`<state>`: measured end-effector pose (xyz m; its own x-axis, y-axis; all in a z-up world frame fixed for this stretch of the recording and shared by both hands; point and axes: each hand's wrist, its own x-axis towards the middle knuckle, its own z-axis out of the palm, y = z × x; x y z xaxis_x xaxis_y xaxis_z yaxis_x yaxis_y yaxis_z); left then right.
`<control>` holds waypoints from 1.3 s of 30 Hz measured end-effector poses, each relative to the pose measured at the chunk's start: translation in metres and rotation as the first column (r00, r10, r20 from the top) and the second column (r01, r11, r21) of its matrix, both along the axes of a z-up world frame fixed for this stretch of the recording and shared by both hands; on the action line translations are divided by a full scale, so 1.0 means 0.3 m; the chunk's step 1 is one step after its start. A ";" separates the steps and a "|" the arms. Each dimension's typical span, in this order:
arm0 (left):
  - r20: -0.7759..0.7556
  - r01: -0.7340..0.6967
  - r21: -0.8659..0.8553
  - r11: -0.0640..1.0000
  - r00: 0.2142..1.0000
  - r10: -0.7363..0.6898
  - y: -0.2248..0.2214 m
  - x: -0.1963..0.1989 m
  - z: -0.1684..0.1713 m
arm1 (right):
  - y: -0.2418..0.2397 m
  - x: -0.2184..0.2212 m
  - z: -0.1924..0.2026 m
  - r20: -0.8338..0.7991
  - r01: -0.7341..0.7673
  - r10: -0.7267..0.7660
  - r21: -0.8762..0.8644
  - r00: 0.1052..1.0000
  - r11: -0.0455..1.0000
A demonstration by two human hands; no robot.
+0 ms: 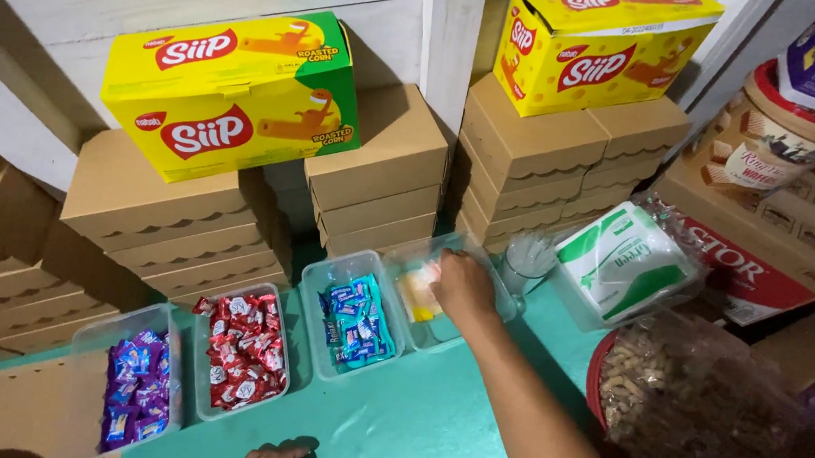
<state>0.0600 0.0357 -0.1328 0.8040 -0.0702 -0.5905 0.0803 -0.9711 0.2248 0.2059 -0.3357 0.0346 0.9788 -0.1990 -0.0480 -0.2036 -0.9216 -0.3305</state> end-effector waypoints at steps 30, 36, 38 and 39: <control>0.143 -0.151 -0.916 0.372 0.744 0.652 -0.046 -0.193 0.438 | 0.224 -0.482 0.300 0.233 -0.193 -0.010 0.828 0.972 0.526; 0.353 0.036 -0.867 0.498 0.749 0.560 -0.057 -0.214 0.501 | 0.435 -0.578 0.030 0.133 -0.149 0.069 0.914 0.989 0.376; 0.338 -0.021 -0.823 0.567 0.784 0.521 -0.067 -0.246 0.596 | 0.494 -0.588 -0.093 0.137 -0.159 0.088 0.926 0.987 0.343; 0.324 -0.061 -0.772 0.632 0.818 0.475 -0.074 -0.258 0.644 | 0.522 -0.594 -0.155 0.151 -0.174 0.097 0.934 0.984 0.311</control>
